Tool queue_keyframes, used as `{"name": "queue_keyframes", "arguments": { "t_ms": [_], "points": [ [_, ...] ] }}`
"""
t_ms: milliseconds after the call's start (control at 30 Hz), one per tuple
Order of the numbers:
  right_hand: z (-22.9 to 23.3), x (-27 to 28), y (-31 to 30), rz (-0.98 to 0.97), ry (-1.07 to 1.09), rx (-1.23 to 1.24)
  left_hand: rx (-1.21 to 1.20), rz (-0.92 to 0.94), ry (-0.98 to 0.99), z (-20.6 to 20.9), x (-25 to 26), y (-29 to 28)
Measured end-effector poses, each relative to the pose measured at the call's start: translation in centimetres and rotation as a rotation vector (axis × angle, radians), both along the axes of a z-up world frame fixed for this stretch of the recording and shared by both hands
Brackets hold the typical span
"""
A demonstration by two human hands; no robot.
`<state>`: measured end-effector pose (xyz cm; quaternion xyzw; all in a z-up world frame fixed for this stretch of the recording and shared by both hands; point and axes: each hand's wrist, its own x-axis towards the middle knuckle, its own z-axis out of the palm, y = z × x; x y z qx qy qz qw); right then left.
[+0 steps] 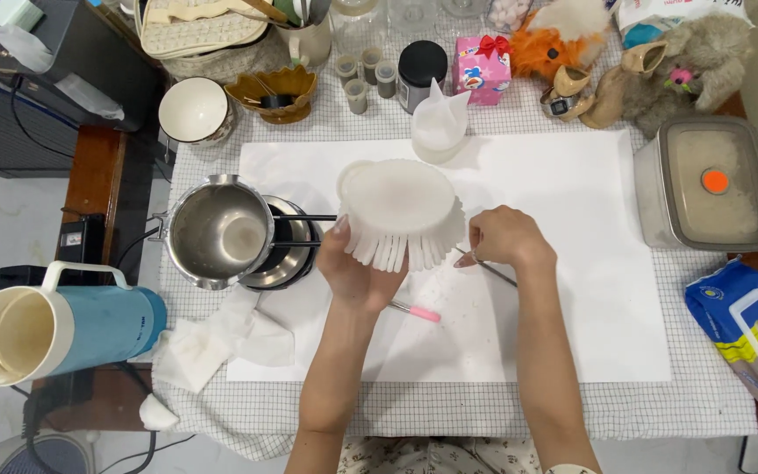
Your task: Shaping a pleated paper mold and using a metal pick to adjust the pleats
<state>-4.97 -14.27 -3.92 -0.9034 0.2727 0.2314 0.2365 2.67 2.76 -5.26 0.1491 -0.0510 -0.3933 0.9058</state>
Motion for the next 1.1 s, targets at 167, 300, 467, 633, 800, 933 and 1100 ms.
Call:
{"name": "queue_keyframes", "arguments": {
  "t_ms": [167,300,467,633,800,933,1100],
  "points": [
    [-4.3,0.3,-0.3,0.129,0.015,-0.054,-0.067,-0.005,-0.06,-0.7,-0.7,0.2],
    [-1.8,-0.1,-0.5,-0.073,-0.099,0.211,-0.096,-0.003,-0.111,-1.6,-1.4,-0.3],
    [-1.9,-0.6,-1.5,-0.094,-0.183,0.251,-0.113,0.016,-0.18,-0.7,-2.1,-0.2],
    [-7.6,-2.5,-6.6,-0.088,-0.296,0.321,-0.128,0.012,-0.169,-0.9,-2.1,-0.2],
    [-2.1,-2.9,-5.3,-0.067,-0.68,0.367,-0.129,0.019,-0.12,-1.0,-3.9,-2.2],
    [-0.6,-3.7,-5.3,-0.082,-0.797,0.162,-0.25,-0.284,0.111,-0.4,-6.7,-5.0],
    [4.8,-3.9,-0.9,-0.102,-0.861,0.15,-0.323,-0.209,0.112,3.2,-7.2,-4.3]
  ]
}}
